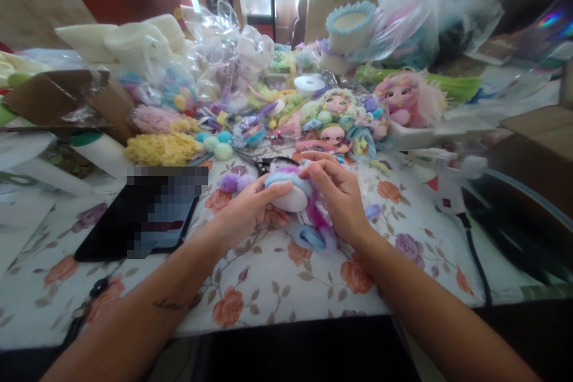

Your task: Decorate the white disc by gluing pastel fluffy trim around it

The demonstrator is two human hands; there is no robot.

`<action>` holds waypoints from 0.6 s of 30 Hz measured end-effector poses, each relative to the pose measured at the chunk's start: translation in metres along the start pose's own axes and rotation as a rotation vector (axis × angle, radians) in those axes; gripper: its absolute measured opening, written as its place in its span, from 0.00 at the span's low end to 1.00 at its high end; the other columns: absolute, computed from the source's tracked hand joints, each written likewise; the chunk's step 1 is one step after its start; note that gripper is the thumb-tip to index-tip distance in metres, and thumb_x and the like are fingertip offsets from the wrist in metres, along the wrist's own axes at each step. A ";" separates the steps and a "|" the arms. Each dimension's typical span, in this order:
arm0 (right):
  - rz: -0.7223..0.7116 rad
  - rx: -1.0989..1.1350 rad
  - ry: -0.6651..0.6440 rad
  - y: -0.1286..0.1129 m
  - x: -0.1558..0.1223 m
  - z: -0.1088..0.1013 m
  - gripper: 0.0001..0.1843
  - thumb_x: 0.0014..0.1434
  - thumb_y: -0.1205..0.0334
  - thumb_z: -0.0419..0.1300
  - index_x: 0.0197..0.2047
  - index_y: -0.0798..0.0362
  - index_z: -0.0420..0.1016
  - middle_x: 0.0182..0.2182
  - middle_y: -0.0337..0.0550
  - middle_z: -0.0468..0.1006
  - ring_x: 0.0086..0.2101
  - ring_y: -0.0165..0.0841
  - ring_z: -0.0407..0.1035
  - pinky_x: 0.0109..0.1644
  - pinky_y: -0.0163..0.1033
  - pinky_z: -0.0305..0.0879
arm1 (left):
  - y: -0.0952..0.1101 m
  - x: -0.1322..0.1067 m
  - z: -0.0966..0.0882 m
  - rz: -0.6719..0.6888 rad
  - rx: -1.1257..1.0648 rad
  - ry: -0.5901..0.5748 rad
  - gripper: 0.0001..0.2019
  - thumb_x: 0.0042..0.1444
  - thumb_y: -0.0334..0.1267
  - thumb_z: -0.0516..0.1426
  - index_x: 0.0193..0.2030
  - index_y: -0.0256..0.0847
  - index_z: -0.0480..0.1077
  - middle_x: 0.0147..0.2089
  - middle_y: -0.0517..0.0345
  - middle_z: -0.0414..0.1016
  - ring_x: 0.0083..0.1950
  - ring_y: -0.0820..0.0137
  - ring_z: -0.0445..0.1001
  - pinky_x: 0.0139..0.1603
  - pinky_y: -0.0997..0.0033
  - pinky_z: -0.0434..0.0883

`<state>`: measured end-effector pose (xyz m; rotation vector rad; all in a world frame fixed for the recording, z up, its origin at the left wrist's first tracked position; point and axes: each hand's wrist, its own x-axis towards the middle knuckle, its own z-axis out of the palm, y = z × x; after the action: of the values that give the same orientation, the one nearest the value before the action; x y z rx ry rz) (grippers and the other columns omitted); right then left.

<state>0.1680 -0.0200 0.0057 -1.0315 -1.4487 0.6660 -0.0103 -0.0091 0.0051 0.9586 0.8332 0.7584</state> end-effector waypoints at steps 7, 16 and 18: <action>-0.087 -0.145 0.062 -0.007 0.000 -0.001 0.09 0.57 0.59 0.68 0.27 0.49 0.74 0.43 0.44 0.78 0.51 0.41 0.72 0.59 0.52 0.63 | -0.003 -0.002 -0.001 0.033 0.048 -0.014 0.18 0.57 0.46 0.65 0.48 0.39 0.69 0.34 0.56 0.77 0.28 0.73 0.76 0.28 0.76 0.73; -0.034 -0.114 0.031 -0.006 0.002 0.000 0.12 0.53 0.60 0.71 0.25 0.50 0.71 0.39 0.44 0.78 0.50 0.41 0.73 0.57 0.50 0.64 | -0.003 -0.003 0.000 0.070 0.076 0.019 0.22 0.52 0.48 0.68 0.48 0.39 0.70 0.33 0.57 0.76 0.27 0.73 0.76 0.27 0.75 0.73; -0.027 -0.102 0.020 -0.005 0.002 0.000 0.13 0.52 0.60 0.71 0.25 0.50 0.71 0.40 0.44 0.77 0.50 0.41 0.72 0.57 0.50 0.64 | -0.003 -0.003 0.000 0.055 0.074 0.034 0.23 0.51 0.48 0.69 0.48 0.39 0.70 0.33 0.57 0.77 0.27 0.73 0.76 0.27 0.76 0.72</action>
<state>0.1673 -0.0200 0.0110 -1.0922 -1.4899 0.5654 -0.0112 -0.0126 0.0033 1.0411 0.8720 0.7977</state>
